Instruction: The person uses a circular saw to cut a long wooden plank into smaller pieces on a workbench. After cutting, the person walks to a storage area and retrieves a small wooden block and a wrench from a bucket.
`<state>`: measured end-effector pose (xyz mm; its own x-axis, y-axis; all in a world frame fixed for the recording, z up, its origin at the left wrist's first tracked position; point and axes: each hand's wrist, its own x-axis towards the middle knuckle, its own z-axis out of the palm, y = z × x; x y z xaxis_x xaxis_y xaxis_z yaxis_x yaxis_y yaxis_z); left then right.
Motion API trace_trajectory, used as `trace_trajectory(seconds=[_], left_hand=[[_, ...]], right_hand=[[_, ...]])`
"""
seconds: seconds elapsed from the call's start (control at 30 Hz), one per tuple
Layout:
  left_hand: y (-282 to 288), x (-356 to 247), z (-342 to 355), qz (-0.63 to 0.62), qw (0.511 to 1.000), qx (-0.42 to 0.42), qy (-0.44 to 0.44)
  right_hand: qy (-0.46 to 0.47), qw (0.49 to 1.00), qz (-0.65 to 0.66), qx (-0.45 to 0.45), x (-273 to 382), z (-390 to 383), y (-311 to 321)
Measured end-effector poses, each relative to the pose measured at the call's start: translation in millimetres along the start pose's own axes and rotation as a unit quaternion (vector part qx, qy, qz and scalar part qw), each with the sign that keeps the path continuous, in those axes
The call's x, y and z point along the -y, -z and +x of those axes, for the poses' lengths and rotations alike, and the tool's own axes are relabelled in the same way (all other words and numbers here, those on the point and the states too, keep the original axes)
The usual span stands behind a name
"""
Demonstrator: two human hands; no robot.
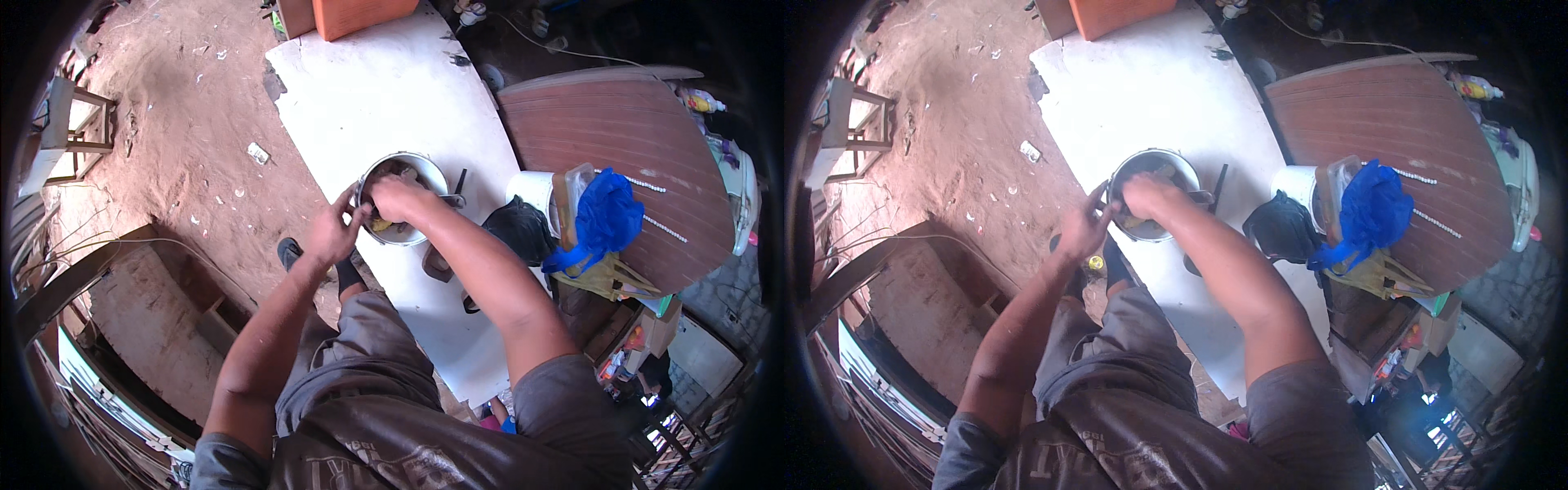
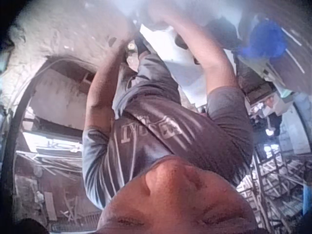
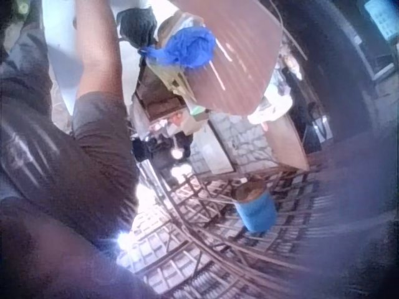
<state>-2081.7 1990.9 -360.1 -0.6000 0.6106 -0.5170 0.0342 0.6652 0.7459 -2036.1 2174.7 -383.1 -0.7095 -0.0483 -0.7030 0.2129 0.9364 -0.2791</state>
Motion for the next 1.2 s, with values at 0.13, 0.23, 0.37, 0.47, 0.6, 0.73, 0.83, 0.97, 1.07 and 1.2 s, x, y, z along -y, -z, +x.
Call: trace_trajectory(seconds=[0.13, 0.23, 0.37, 0.47, 0.6, 0.73, 0.83, 0.97, 1.07, 1.2], left_hand=[[-21, 10, -14, -0.047, 0.998, -0.024, 0.021], [-17, 5, -14, -0.033, 0.999, -0.024, 0.027], [-9, 2, -13, 0.003, 0.999, -0.011, 0.032], [-7, -4, -7, 0.040, 0.999, -0.005, 0.009], [-3, -6, -2, 0.054, 0.998, 0.011, 0.008], [0, -2, -3, 0.062, 0.998, 0.017, 0.010], [0, 0, -1, 0.073, 0.997, 0.012, 0.004], [-3, -6, 5, 0.043, 0.998, 0.027, -0.025], [2, 5, 3, 0.016, 0.999, 0.016, -0.033], [13, 0, 10, 0.010, 0.999, 0.044, -0.027]], right_hand=[[0.073, 0.988, -0.137, 0.022, -12, 10, -24], [0.132, 0.971, -0.196, 0.034, -20, 22, -39], [0.174, 0.961, -0.217, -0.004, -24, 23, -43], [0.134, 0.953, -0.259, 0.075, -32, 45, -63], [0.075, 0.952, -0.257, 0.146, -26, 55, -73], [0.061, 0.964, -0.248, 0.073, -3, 38, -65], [0.061, 0.977, -0.187, 0.084, 12, 28, -35], [0.162, 0.965, -0.206, 0.012, -44, 30, -62], [0.205, 0.954, -0.204, 0.081, -31, 9, 6], [0.221, 0.955, -0.170, 0.099, -29, -32, 48]])
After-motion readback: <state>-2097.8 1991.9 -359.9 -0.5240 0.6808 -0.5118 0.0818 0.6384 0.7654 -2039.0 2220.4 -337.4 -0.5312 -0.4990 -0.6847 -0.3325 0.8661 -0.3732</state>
